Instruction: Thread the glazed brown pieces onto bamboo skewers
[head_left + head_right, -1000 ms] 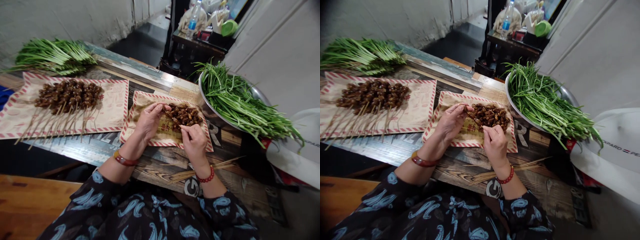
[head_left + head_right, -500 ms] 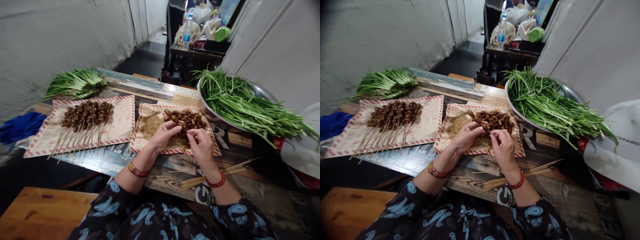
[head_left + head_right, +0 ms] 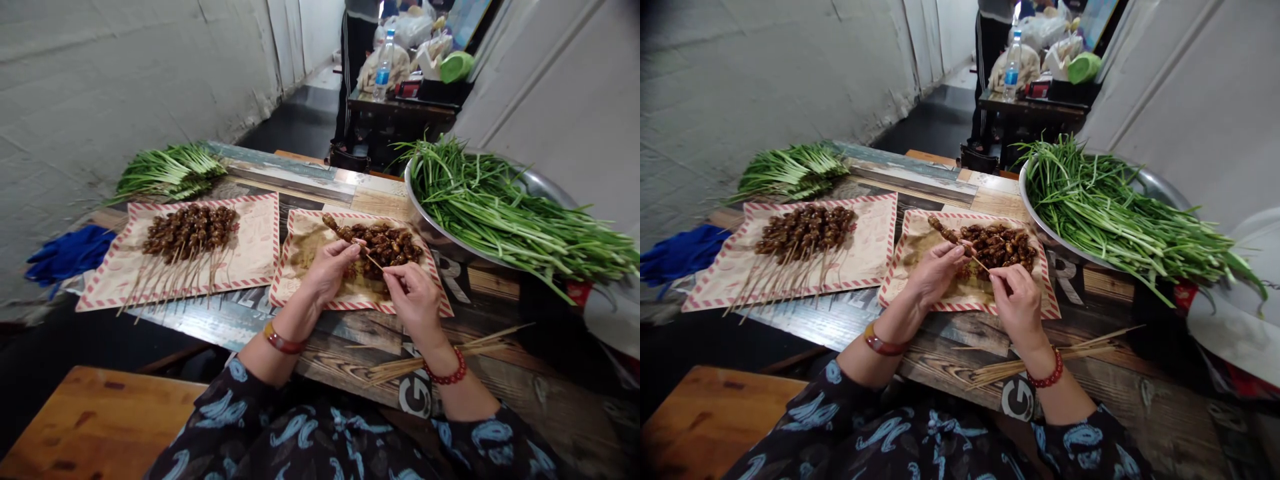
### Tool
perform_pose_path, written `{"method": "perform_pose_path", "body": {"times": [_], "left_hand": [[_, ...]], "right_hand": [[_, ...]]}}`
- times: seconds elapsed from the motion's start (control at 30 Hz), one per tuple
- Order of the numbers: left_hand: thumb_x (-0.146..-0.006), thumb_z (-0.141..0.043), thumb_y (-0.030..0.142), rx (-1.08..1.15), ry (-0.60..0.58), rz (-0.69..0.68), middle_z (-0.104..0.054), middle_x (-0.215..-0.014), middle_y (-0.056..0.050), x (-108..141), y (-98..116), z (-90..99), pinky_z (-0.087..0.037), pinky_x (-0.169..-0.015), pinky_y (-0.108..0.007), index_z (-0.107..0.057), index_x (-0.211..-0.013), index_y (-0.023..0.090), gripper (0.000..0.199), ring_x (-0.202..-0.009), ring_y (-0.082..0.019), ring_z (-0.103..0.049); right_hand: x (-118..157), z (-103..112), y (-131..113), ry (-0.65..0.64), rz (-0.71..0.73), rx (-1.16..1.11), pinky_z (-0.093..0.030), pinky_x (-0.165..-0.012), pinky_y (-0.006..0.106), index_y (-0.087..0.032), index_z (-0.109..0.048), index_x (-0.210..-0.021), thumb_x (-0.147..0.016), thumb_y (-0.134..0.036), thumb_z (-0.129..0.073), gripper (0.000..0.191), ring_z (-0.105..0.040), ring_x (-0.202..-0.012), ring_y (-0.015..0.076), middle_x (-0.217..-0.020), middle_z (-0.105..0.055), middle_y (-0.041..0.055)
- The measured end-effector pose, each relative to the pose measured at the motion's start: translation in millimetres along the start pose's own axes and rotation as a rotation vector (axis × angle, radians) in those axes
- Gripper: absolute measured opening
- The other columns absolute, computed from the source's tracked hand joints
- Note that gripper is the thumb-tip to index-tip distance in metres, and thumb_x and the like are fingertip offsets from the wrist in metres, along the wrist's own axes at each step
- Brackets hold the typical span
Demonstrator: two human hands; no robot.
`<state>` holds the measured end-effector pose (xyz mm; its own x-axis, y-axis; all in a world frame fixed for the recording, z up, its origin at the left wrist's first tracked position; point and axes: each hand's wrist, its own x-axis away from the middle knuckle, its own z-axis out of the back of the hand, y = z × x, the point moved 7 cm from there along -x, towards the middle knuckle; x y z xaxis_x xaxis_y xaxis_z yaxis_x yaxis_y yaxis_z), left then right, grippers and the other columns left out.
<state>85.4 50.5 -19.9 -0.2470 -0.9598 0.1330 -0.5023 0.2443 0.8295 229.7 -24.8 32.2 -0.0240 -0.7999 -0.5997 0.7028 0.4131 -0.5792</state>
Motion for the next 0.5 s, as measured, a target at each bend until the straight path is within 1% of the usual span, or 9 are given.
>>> {"method": "perform_pose_path", "body": {"times": [0.1,0.2,0.27,0.33,0.43,0.5], "left_hand": [[-0.066,-0.082,0.033,-0.028,-0.078,0.015,-0.072,-0.084,-0.004,2.8,-5.6,-8.6,-0.044,-0.081,-0.026,-0.077,-0.083,0.017,0.024,-0.081,-0.012,-0.062],[-0.068,-0.081,0.034,-0.05,-0.108,0.031,-0.072,-0.089,-0.005,4.1,-5.6,-11.2,-0.044,-0.082,-0.025,-0.077,-0.092,0.018,0.029,-0.085,-0.013,-0.062],[-0.069,-0.081,0.037,-0.04,-0.085,0.033,-0.072,-0.096,-0.006,3.1,-0.8,-7.5,-0.044,-0.081,-0.025,-0.075,-0.101,0.019,0.037,-0.089,-0.014,-0.062],[-0.07,-0.079,0.041,0.005,-0.045,-0.003,-0.071,-0.101,-0.006,1.0,8.2,-1.7,-0.044,-0.081,-0.025,-0.073,-0.105,0.02,0.041,-0.091,-0.014,-0.062],[-0.07,-0.079,0.042,0.078,0.003,-0.077,-0.07,-0.101,-0.005,-1.2,21.3,6.0,-0.045,-0.082,-0.027,-0.072,-0.102,0.021,0.039,-0.093,-0.014,-0.061],[-0.07,-0.079,0.041,0.093,0.019,-0.086,-0.07,-0.096,-0.004,-1.6,24.1,8.2,-0.045,-0.083,-0.027,-0.072,-0.097,0.02,0.036,-0.092,-0.014,-0.062]], "right_hand": [[-0.2,-0.1,-0.6,0.001,0.003,0.006,-0.048,-0.065,0.029,-0.021,-0.066,-0.084,-0.091,-0.017,-0.055,0.014,-0.059,-0.07,0.0161,-0.074,-0.066,0.0013],[-0.2,0.6,0.6,0.003,-0.002,0.008,-0.048,-0.066,0.029,-0.021,-0.066,-0.084,-0.091,-0.018,-0.056,0.013,-0.059,-0.07,0.0161,-0.074,-0.065,0.0013],[0.0,1.5,1.9,0.005,-0.009,0.004,-0.048,-0.066,0.029,-0.021,-0.066,-0.084,-0.091,-0.018,-0.056,0.013,-0.059,-0.071,0.016,-0.075,-0.066,0.0014],[0.5,2.3,2.8,0.005,-0.018,0.002,-0.048,-0.066,0.029,-0.021,-0.067,-0.084,-0.091,-0.018,-0.055,0.013,-0.059,-0.07,0.0158,-0.075,-0.066,0.0015],[1.4,2.2,2.6,-0.006,-0.019,-0.002,-0.048,-0.065,0.029,-0.021,-0.067,-0.085,-0.091,-0.018,-0.055,0.014,-0.059,-0.069,0.0154,-0.075,-0.066,0.0014],[2.1,1.6,2.1,-0.017,-0.015,-0.001,-0.048,-0.065,0.029,-0.021,-0.067,-0.085,-0.091,-0.019,-0.054,0.015,-0.06,-0.069,0.0157,-0.076,-0.066,0.0018]]}}
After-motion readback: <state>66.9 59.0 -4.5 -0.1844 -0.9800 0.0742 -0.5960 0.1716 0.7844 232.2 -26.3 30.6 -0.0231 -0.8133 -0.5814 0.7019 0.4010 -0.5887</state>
